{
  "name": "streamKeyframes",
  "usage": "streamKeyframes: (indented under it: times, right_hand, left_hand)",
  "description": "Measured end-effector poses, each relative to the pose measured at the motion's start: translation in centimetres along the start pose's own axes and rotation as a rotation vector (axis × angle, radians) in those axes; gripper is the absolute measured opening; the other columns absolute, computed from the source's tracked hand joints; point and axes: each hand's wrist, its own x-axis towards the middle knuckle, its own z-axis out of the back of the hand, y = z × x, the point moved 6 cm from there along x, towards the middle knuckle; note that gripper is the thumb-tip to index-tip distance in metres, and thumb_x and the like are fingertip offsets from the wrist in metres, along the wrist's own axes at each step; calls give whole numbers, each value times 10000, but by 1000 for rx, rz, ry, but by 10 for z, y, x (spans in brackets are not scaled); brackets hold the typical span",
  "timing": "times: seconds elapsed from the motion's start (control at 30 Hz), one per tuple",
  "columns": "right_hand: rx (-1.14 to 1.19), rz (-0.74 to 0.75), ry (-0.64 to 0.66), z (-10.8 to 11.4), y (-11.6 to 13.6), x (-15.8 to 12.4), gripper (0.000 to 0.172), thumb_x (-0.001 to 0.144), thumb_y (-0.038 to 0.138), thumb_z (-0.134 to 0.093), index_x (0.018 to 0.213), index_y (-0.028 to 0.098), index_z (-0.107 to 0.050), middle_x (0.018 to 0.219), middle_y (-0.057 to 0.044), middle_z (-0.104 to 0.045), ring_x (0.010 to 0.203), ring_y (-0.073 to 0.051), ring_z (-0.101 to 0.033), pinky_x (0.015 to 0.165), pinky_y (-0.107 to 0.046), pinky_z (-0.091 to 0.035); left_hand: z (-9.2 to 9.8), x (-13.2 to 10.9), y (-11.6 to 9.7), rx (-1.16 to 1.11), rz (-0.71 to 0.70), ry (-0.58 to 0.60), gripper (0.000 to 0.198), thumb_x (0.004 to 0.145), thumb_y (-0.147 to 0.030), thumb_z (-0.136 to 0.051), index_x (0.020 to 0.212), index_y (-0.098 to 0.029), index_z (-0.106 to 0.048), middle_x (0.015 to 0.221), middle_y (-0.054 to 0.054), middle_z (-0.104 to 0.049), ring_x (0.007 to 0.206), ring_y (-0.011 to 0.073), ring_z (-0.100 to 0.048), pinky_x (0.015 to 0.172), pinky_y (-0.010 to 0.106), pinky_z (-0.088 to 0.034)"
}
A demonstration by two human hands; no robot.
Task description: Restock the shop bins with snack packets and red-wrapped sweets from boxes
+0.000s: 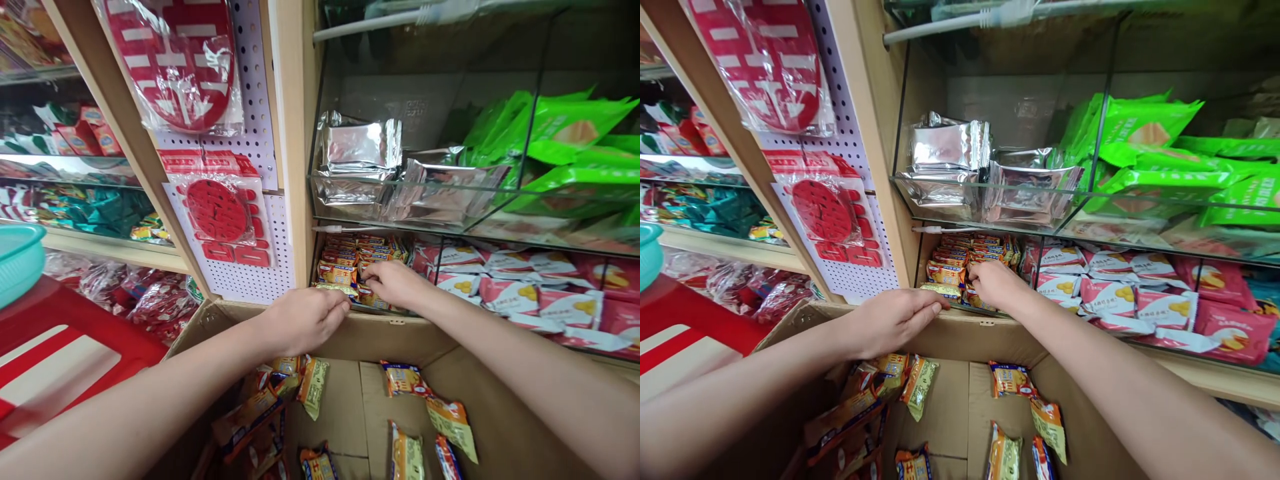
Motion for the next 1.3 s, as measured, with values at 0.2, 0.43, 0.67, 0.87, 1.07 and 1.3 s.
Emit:
streamKeyframes:
  times: [0.2,0.43,0.67,0.87,1.07,1.3]
  right_hand:
    - [-3,44,-6,8,2,-8,281,747,171,-422,881,191,-668,893,-33,-675,835,-176,-609,747,-236,-415]
    - [189,88,-38,22,16,-13,192,728,251,-519,833,174,-659,796,-26,-679,733,-147,-612,662,-216,-423]
    - [169,159,59,9,34,6,196,699,289,-553,816,168,-654,720,-32,-665,645,-145,-585,565,-218,-395]
    - [197,16,88,5,23,18,216,774,294,-463,707,172,-628,605,-37,-644,570,-133,-592,532,-208,-385]
    - [371,-181,31,-2,4,17,171,794,311,-456,844,169,-539,667,-29,-647,543,-119,-588,516,-204,-391]
    - [59,1,-139,13,17,18,172,787,308,-450,791,191,-577,795,-52,-628,756,-169,-572,639,-241,-368]
  left_hand:
    - [-1,1,-1,40,17,47,444,876,-425,-157,971,-213,-535,895,44,-632,824,190,-587,718,309,-428]
    - [2,-3,-5,198,33,10,443,879,-408,-111,898,-204,-504,756,42,-625,698,209,-602,590,306,-418]
    - [-1,-4,-6,221,24,12,441,882,-404,-93,966,-215,-482,805,44,-636,709,222,-611,593,317,-425]
    - [-1,-4,-1,156,49,67,448,879,-426,-110,1018,-222,-485,832,47,-633,753,210,-607,644,312,-427]
    - [-1,-4,-3,92,39,73,442,882,-423,-140,1051,-224,-496,844,39,-622,772,187,-592,684,309,-430]
    - [3,12,-7,77,-79,13,494,883,-421,-165,1021,-152,-555,1023,89,-603,986,196,-527,888,331,-360]
